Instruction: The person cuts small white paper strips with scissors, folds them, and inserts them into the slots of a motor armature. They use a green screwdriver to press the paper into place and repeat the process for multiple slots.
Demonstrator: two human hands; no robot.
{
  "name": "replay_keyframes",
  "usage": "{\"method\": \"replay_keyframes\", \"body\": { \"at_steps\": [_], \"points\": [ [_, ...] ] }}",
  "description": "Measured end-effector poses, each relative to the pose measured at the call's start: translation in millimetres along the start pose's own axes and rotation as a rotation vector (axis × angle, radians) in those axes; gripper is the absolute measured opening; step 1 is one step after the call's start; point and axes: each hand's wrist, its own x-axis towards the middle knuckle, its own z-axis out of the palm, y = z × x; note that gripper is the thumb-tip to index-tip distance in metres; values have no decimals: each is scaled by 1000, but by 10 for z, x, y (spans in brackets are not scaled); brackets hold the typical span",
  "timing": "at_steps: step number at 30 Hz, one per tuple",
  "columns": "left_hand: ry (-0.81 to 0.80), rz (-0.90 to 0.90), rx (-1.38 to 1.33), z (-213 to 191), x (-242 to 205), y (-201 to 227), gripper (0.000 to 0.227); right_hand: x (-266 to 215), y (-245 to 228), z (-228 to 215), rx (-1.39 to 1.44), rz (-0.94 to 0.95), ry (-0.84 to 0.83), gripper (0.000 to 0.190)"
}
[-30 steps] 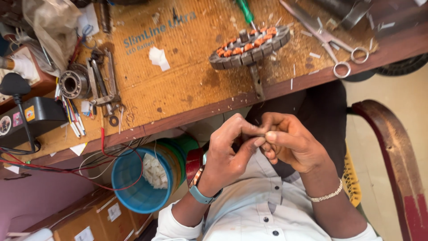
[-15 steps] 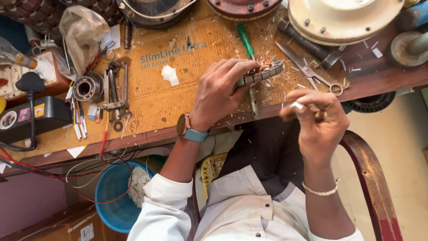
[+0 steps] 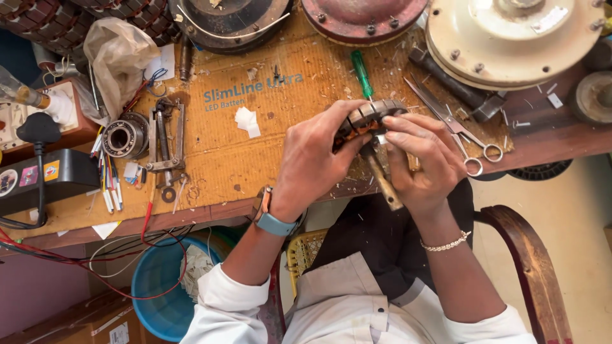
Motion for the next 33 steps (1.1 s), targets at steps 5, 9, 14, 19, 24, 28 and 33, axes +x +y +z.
{"method": "replay_keyframes", "body": {
  "at_steps": [5, 9, 14, 19, 24, 28, 33],
  "points": [
    [-20, -18, 5, 11, -11, 36, 43, -53, 76, 47, 43, 29, 20, 17],
    [-6, 41, -53, 55, 21, 54, 51, -146, 121, 75, 83, 63, 51, 18],
    [-74, -71, -57, 86, 23, 49, 38, -234, 195, 70, 159, 103, 55, 17],
    [-3, -16, -106, 69, 22, 86, 35, -214, 198, 43, 197, 100, 19, 17],
    [24, -124, -123, 86, 15, 106, 33, -176, 95, 50, 152, 137, -5, 15],
    [24, -186, -107, 83, 53, 86, 33, -89, 42, 64, 96, 115, -63, 15],
    [27, -99, -143, 69, 96, 38, 32, -45, 55, 88, 63, 93, -62, 17]
  ]
}}
